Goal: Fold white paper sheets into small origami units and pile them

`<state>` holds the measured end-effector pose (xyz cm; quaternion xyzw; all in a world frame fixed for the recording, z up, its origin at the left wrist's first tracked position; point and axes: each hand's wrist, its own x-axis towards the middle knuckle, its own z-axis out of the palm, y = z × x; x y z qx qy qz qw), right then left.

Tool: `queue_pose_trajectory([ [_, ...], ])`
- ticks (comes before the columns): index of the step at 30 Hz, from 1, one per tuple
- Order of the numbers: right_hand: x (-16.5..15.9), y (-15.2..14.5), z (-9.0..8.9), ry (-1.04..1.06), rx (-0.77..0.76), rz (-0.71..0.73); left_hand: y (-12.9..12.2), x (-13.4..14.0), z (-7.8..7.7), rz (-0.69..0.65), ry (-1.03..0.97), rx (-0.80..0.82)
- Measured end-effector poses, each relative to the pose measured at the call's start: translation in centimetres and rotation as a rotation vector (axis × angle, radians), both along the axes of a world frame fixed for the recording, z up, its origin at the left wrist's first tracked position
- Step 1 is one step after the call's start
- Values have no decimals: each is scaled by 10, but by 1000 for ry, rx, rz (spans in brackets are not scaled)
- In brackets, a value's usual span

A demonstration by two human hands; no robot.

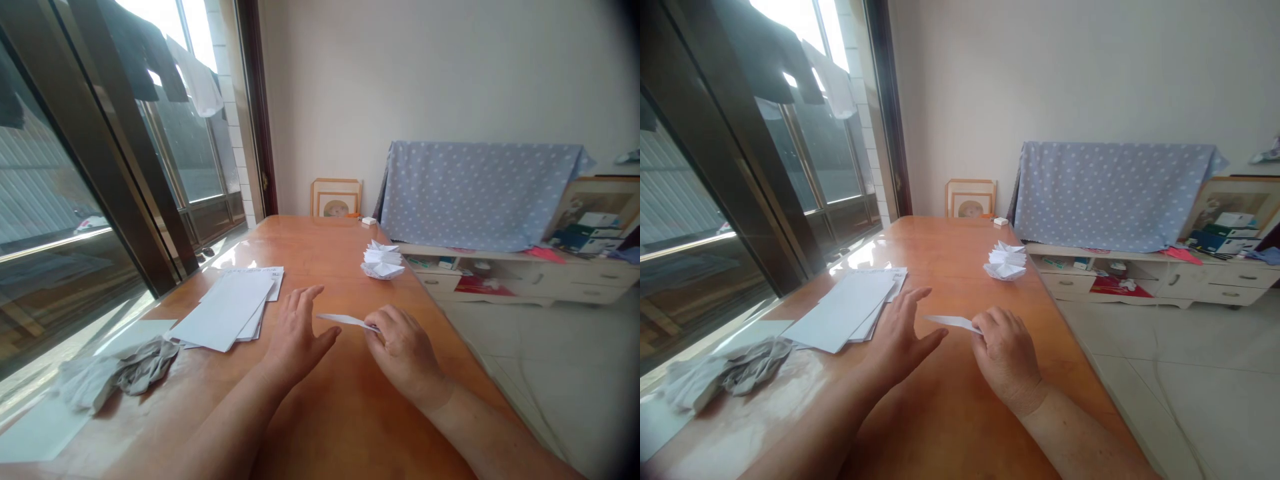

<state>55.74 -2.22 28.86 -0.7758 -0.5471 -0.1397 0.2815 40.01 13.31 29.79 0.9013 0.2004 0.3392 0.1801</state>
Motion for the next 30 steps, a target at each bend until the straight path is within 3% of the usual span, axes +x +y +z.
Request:
queue_pose_trajectory([
  [7,-8,-5,-3,-121,-279,82,-9,1,-1,-234,419,44],
  [11,-6,-13,-5,-63,-431,156,-11,1,-7,-298,504,1],
  [14,-4,-18,-1,-5,-454,193,-9,-1,-6,-327,524,-60],
  [22,14,-10,0,371,-423,196,-2,-2,-5,-290,484,-216],
  [30,22,-6,-11,401,-436,77,2,4,-19,-166,417,-242],
])
